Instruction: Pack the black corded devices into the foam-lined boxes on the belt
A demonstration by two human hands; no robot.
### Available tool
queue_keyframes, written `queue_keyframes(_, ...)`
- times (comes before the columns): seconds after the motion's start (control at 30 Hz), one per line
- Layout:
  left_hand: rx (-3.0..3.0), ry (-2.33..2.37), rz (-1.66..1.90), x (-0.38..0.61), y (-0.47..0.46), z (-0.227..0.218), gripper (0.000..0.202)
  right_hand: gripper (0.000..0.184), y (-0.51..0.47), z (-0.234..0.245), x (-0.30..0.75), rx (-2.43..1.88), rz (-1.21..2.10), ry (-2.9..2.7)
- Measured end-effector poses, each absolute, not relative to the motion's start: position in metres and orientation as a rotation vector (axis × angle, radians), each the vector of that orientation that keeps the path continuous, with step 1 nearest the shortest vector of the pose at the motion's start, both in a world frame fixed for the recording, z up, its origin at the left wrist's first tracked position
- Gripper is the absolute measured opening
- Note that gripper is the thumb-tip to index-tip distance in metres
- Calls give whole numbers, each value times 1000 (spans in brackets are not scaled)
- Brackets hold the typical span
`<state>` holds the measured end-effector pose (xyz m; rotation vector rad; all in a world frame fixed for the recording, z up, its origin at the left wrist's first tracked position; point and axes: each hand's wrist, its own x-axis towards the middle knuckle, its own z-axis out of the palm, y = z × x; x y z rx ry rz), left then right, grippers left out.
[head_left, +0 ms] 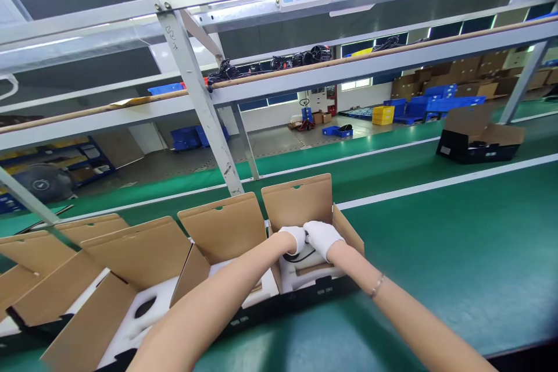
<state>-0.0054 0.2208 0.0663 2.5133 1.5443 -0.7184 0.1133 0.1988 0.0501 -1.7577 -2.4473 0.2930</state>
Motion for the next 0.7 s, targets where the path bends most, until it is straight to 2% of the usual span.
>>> queue_keyframes(0.17, 2590, 1758, -839, -5, 192, 79, 30, 32, 210, 45, 98, -1792, 344, -2497)
queue_keyframes(0.37, 2612, 1564, -1023, -19, 188, 77, 32, 21, 189, 68, 119, -1746, 255, -2479)
queue_keyframes(0.47, 2680, 1568, -942, -25, 197, 87, 27, 30, 157, 74, 139, -1701, 183, -2398)
queue_keyframes(0.63, 2878, 1577, -593, -38, 177, 124, 27, 40, 102, 43, 149, -1900, 394, -2351)
queue_keyframes(0.7, 2936, 1600, -369, -55, 155, 136, 29, 31, 100, 26, 146, -2031, 467, -2286)
